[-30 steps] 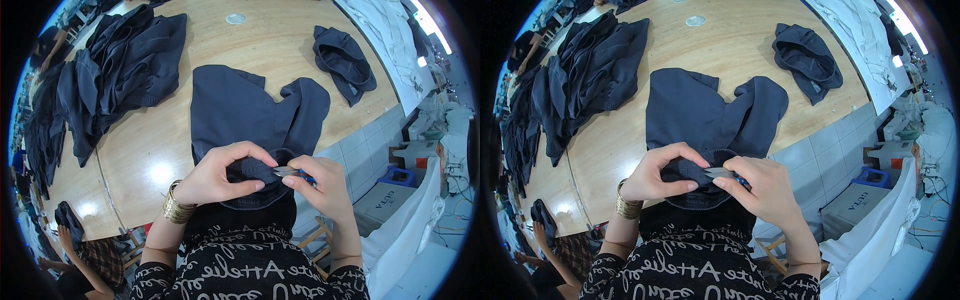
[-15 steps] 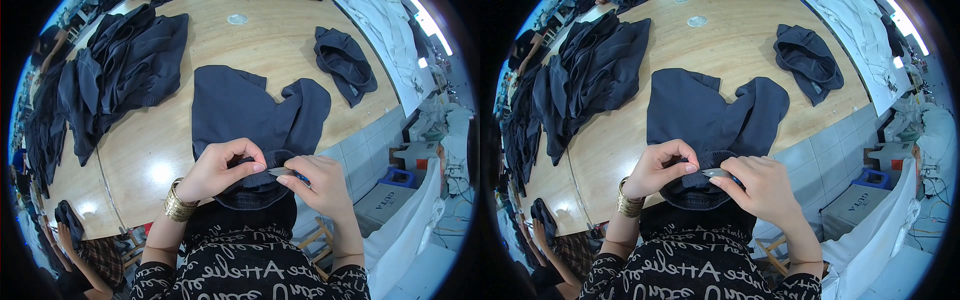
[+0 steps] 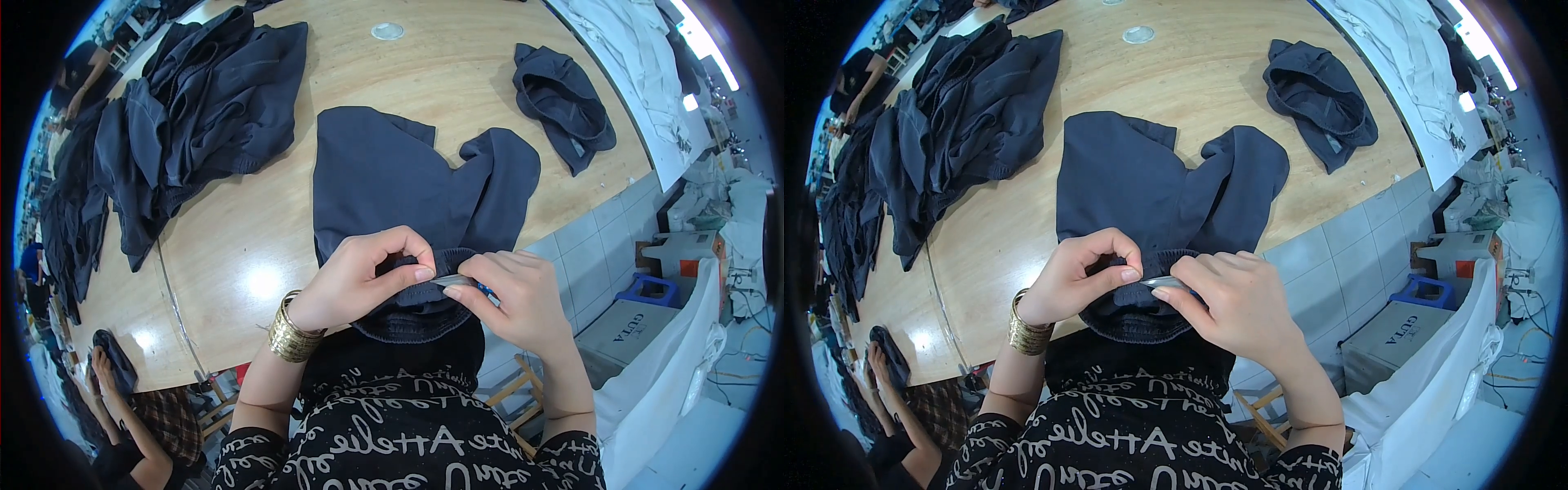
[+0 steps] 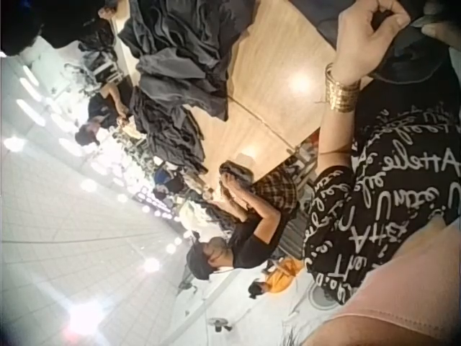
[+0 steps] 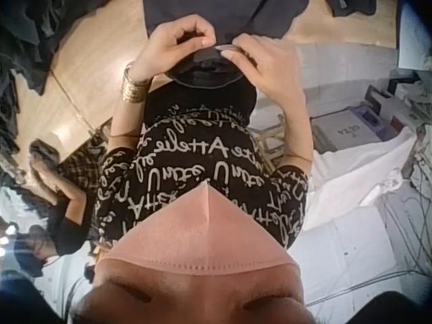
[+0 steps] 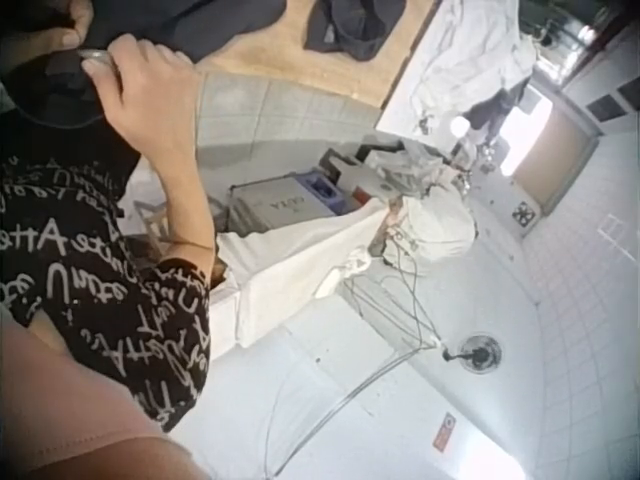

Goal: Trimming excess threads from manufactured garments using snips.

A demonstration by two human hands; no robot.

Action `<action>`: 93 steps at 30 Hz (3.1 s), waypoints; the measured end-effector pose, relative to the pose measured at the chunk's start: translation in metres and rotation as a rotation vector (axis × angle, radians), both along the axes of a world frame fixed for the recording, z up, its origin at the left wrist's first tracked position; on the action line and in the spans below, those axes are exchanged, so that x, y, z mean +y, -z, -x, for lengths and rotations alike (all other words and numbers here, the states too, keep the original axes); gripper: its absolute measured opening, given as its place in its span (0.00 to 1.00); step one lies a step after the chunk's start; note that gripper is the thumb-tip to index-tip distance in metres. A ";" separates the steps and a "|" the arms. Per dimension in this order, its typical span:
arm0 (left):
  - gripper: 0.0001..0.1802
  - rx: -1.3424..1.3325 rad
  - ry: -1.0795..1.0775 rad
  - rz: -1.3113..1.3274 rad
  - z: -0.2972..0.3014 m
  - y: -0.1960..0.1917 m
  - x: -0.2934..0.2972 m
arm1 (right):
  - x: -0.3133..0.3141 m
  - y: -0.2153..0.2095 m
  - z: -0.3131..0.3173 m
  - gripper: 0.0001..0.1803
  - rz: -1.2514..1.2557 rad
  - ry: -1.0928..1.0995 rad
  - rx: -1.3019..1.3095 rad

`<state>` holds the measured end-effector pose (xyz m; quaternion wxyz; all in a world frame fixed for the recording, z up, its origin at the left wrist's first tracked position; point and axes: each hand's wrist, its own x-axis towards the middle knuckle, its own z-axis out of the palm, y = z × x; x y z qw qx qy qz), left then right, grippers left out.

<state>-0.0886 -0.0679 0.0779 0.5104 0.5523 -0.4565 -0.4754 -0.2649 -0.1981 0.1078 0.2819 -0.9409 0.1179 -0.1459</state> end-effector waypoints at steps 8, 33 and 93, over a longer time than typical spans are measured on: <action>0.06 0.112 -0.024 0.045 -0.002 0.006 0.001 | -0.004 -0.003 0.002 0.11 -0.036 0.080 -0.014; 0.05 0.127 -0.126 0.076 -0.003 0.012 0.003 | -0.024 0.019 -0.007 0.15 -0.532 -0.021 0.261; 0.17 0.879 -0.388 0.006 0.012 -0.029 0.012 | 0.009 -0.005 -0.013 0.19 -0.176 0.074 -0.187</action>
